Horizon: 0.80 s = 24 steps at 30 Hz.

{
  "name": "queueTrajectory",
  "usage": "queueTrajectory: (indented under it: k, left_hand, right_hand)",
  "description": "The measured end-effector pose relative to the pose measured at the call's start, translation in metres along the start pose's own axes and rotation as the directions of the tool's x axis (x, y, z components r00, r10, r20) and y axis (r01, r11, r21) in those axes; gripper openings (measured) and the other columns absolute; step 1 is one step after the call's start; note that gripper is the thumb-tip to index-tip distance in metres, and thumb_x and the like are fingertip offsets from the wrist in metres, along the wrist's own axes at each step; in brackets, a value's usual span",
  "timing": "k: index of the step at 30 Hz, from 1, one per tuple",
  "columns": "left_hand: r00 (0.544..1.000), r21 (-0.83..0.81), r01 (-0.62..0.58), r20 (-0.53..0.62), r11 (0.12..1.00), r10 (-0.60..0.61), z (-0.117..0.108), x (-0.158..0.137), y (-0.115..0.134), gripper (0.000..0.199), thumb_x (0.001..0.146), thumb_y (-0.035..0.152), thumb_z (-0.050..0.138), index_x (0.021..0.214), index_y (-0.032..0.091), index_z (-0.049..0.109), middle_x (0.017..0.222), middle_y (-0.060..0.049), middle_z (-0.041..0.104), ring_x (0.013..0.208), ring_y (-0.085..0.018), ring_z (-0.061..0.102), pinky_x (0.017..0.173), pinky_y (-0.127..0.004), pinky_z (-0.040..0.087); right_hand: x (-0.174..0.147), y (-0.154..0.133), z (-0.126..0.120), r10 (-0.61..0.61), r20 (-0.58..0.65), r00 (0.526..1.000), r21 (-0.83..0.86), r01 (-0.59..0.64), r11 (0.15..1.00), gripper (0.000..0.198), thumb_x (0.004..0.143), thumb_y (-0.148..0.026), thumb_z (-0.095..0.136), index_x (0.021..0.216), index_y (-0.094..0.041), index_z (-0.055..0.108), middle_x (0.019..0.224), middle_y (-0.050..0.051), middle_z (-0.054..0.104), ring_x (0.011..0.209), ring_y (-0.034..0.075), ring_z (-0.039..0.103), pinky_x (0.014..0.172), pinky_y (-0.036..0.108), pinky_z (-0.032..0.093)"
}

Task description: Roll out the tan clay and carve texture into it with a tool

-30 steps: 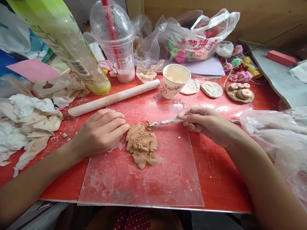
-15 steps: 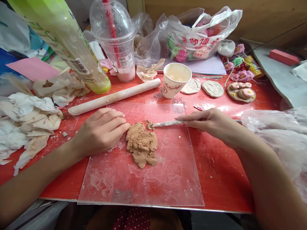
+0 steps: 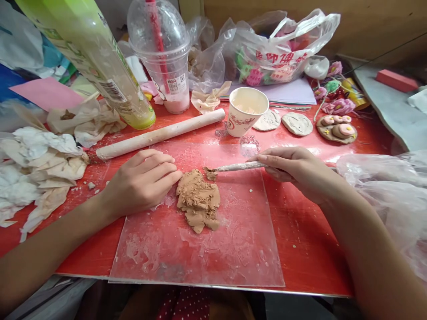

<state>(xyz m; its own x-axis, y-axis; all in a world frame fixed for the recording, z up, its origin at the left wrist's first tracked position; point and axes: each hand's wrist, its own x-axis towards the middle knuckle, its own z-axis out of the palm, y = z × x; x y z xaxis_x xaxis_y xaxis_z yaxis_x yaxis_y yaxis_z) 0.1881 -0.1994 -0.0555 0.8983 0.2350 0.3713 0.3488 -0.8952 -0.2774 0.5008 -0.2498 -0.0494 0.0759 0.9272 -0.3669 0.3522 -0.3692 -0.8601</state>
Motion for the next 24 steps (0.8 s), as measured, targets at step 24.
queueTrajectory:
  k: [24]
  left_hand:
    - [1.000, 0.010, -0.011, 0.006, 1.000, 0.011, 0.001, -0.001, 0.000, 0.014, 0.084, 0.015, 0.046, 0.084, 0.012, 0.061, 0.078, -0.004, 0.060, 0.088, -0.020, 0.055, 0.082, -0.036, 0.044]
  right_hand:
    - [-0.003, -0.009, 0.015, 0.070, -0.122, 0.990, -0.015, -0.073, 0.997, 0.037, 0.066, -0.049, 0.066, 0.059, -0.013, 0.058, 0.045, -0.006, 0.030, 0.040, 0.003, 0.022, 0.037, 0.021, 0.011]
